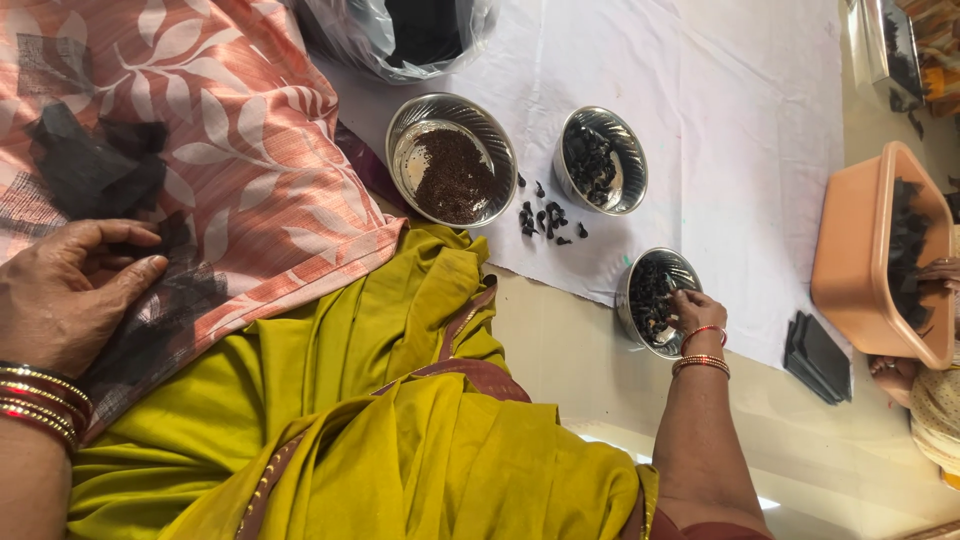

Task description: Sorting small black items and placing them into fabric squares as part of a manual packaging process.

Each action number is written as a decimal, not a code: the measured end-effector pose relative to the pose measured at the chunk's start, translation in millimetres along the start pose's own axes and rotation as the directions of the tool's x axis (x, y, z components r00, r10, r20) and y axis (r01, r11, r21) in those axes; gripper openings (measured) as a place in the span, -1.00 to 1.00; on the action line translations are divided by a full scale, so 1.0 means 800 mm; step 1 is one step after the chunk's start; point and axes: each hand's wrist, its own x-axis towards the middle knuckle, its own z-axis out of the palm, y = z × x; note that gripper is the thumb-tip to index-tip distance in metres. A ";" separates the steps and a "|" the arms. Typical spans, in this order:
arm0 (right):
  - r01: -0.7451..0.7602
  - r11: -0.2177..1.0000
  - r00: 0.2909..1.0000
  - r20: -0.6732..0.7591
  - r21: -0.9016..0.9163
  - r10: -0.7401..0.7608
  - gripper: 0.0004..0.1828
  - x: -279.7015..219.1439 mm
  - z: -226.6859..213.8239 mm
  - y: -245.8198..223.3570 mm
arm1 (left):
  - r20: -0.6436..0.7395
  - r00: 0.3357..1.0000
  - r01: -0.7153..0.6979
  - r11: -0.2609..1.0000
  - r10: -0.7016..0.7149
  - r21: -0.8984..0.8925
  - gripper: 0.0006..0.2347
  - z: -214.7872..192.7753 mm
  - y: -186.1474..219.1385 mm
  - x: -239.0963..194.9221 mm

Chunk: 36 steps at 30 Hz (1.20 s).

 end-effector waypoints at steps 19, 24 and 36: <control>-0.314 0.585 0.949 0.250 0.748 0.191 -0.82 -0.014 0.008 -0.006 | 0.015 1.000 -0.006 0.998 0.005 0.059 -0.79 -0.002 0.001 0.002; -0.255 0.700 0.967 0.178 0.667 0.182 -0.82 -0.014 0.010 -0.004 | 0.007 1.000 0.010 0.995 -0.011 0.096 -0.78 -0.004 0.013 -0.002; -0.164 0.925 0.984 -0.011 0.343 0.179 -0.84 -0.045 0.026 -0.025 | 0.011 1.000 0.017 0.996 -0.018 0.086 -0.80 -0.007 0.012 -0.003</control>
